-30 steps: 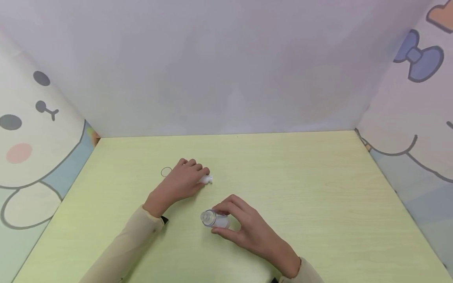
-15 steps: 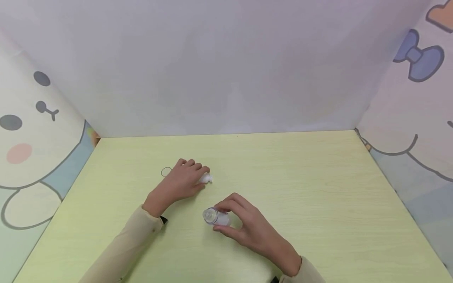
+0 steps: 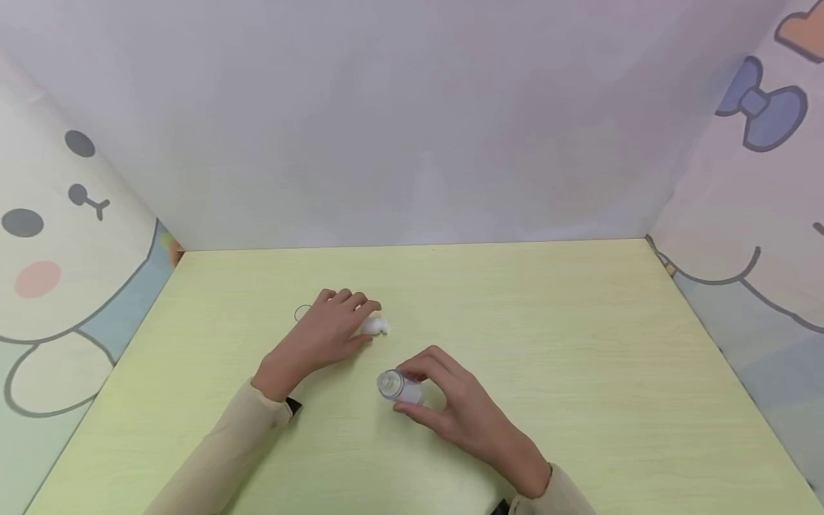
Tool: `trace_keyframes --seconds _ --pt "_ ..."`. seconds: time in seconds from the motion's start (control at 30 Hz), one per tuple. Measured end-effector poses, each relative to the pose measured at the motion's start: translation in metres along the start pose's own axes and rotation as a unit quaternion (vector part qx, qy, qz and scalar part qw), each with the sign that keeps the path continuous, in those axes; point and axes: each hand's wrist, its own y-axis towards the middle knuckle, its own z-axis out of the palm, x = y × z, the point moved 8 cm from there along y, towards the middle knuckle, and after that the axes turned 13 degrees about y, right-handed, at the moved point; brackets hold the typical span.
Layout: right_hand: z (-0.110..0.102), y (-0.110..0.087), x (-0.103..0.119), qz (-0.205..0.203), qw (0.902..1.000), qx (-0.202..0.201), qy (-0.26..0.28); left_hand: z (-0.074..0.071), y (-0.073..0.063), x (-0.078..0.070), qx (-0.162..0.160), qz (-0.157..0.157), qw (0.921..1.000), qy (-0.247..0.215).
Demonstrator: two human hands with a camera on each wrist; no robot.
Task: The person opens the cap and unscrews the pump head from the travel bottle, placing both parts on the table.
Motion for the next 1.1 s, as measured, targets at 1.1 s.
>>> trace_keyframes --seconds 1.1 --pt "-0.05 0.013 -0.11 0.283 0.9578 -0.044 -0.028 -0.054 -0.104 -0.003 -0.065 -0.032 0.9974 0.005"
